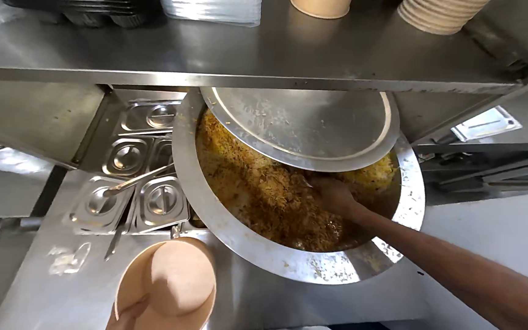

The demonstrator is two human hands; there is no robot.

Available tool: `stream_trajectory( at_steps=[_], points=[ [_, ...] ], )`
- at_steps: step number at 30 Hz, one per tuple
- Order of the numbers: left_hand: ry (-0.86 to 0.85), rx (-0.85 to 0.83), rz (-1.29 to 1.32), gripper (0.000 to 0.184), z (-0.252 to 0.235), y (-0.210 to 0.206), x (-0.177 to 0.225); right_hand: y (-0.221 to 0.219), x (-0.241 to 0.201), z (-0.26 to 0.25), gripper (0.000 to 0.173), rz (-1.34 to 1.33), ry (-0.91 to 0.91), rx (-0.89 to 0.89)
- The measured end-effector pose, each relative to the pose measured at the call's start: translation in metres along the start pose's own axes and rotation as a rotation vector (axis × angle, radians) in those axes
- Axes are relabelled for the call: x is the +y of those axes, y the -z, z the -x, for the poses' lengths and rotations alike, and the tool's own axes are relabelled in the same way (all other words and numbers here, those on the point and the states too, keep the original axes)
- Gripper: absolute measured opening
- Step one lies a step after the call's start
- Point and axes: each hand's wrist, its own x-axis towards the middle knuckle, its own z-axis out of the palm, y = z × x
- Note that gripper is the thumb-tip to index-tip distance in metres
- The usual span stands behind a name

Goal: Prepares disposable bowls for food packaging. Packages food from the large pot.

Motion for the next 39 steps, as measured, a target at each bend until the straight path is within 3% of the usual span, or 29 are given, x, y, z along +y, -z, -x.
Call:
stream_trajectory(
  at_steps=[3,7,10,13,15,19,22,27,30,39],
  points=[
    [0.009,-0.030,-0.021,0.044,0.002,-0.006,-0.001,-0.002,-0.019,0.012,0.031,-0.025,0.096,-0.049],
    [-0.019,0.024,0.036,0.048,-0.003,0.003,-0.008,0.010,-0.017,0.037,0.023,0.181,0.238,0.118],
    [-0.047,0.037,0.044,0.048,-0.009,0.019,-0.009,0.037,-0.004,0.052,0.018,0.324,-0.001,-0.011],
    [-0.049,0.072,0.033,0.047,-0.015,0.035,-0.015,0.040,0.013,0.059,0.020,0.287,-0.043,0.143],
    [-0.063,0.070,0.016,0.046,-0.020,0.043,-0.020,0.039,-0.004,0.066,0.017,0.232,-0.057,0.156],
    [-0.064,0.077,0.000,0.044,-0.017,0.021,-0.004,0.026,-0.047,0.090,0.019,0.095,0.202,0.209],
    [-0.055,0.061,0.029,0.044,-0.013,0.012,0.001,0.019,-0.053,0.093,0.017,0.138,0.333,0.128],
    [-0.070,0.061,0.046,0.050,-0.011,0.016,-0.001,0.036,-0.028,0.085,0.026,0.275,0.064,0.246],
    [-0.054,0.061,0.010,0.049,-0.013,0.023,-0.003,0.039,-0.015,0.082,0.028,0.245,0.005,0.329],
    [-0.053,0.033,-0.048,0.038,-0.004,0.016,0.011,0.043,-0.042,0.096,0.021,0.193,0.038,0.086]
  ],
)
